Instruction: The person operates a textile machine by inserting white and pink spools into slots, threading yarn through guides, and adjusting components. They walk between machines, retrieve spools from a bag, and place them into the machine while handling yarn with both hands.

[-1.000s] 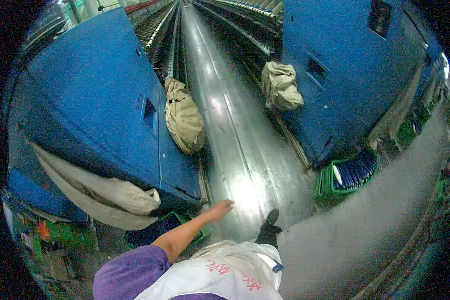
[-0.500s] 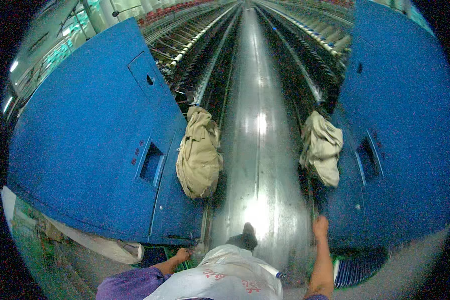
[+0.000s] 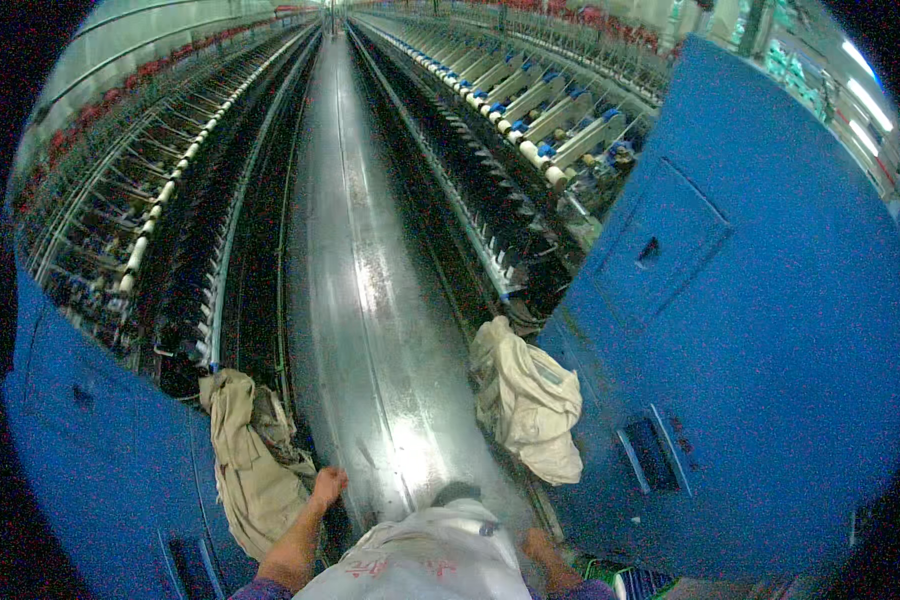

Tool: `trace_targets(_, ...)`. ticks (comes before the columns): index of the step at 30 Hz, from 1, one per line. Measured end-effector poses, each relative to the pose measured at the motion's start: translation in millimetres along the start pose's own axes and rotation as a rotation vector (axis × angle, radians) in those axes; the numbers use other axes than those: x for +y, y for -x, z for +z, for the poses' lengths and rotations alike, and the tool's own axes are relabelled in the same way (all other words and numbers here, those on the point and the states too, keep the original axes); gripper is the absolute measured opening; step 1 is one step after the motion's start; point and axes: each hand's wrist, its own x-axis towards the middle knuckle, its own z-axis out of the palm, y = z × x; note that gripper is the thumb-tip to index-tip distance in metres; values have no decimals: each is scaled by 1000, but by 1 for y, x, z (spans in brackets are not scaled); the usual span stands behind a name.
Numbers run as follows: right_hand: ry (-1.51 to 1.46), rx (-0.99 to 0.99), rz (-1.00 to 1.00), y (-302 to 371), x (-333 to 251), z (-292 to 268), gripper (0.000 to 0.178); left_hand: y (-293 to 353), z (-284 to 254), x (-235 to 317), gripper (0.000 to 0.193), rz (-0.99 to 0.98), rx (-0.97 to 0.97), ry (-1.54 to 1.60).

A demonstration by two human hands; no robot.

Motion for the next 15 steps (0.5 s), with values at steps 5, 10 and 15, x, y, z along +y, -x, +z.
trace_targets(5, -87, 6, 224, -81, 34, -47, 19, -197, -11, 132, 33, 92, 75, 79)
trace_targets(10, -179, 276, -146, -256, -90, -265, 23, -247, -44, 145, 24, -94, 40, 116)
trace_targets(15, -329, -316, -260, -401, -289, -530, 35, -234, -115, 50, 23, 41, -10, -508)
